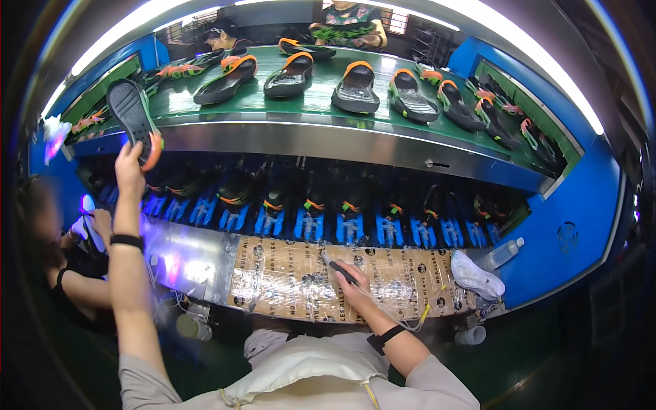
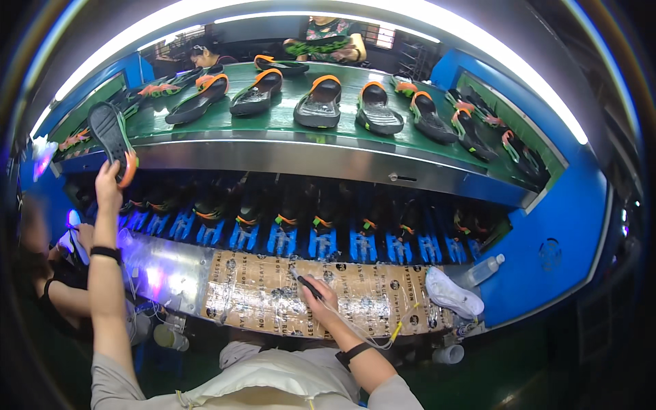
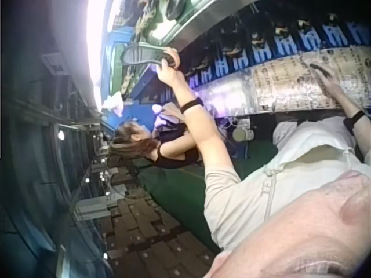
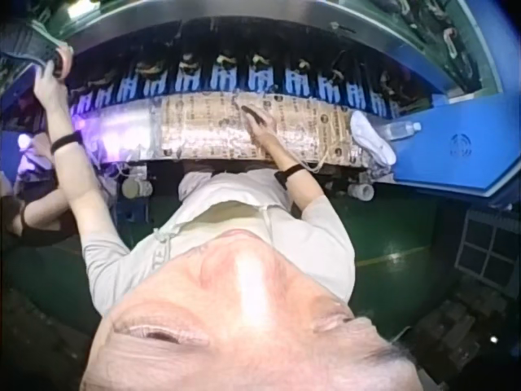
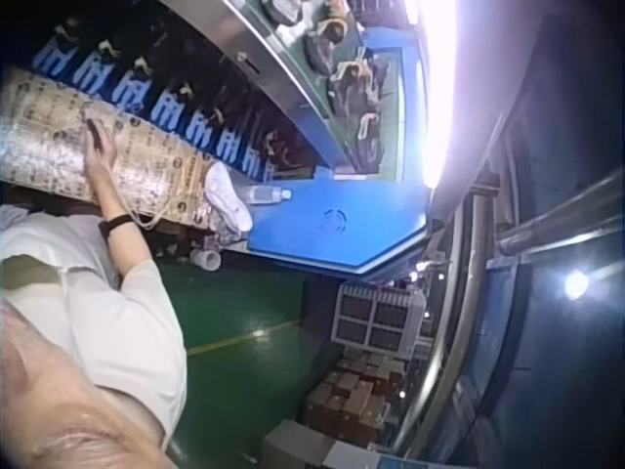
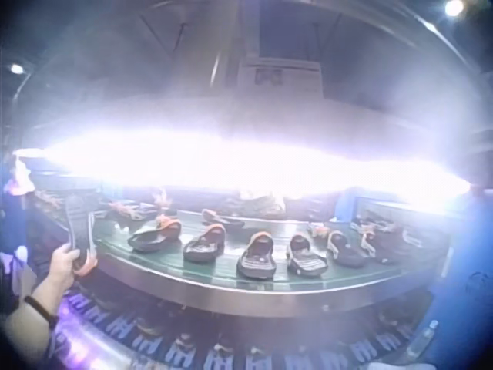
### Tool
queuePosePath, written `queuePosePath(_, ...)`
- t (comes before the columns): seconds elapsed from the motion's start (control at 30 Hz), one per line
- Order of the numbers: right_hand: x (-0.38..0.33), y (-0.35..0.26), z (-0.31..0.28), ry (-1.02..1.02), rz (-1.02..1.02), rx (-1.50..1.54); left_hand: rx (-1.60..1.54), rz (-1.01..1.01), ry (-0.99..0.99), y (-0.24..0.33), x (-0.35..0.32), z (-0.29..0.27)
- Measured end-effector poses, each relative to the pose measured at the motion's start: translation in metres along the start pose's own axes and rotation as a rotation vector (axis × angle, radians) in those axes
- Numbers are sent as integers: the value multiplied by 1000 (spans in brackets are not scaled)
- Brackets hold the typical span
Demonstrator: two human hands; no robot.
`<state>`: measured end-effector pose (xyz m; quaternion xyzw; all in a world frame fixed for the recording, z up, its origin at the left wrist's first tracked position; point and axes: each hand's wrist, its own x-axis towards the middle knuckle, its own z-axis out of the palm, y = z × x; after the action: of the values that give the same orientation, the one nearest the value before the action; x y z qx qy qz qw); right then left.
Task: The person applies glue to the bottom of shoe soles using a specialized applicator tool, then places each sole onto a moving conveyor belt.
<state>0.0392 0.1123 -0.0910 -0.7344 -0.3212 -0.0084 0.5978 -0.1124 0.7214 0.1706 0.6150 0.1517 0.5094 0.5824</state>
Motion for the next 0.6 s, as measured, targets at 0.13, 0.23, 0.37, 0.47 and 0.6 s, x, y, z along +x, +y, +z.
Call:
queuePosePath(0.13, 7, -22, -5, 39, 97, 46, -316, -309, -21, 1, -126, 45)
queuePosePath(0.23, 10, -27, -5, 73, 134, 122, -88, -297, -112, -63, -224, 37)
queuePosePath(0.37, 10, -50, -11, 68, 347, 439, -759, -908, -116, -80, -342, 83)
queuePosePath(0.47, 10, -69, -14, 3, 375, 630, -952, -891, -236, -72, -389, 106)
queuePosePath(0.6, 15, -102, 2, -118, 380, 636, -1029, -783, -268, -65, -406, 123)
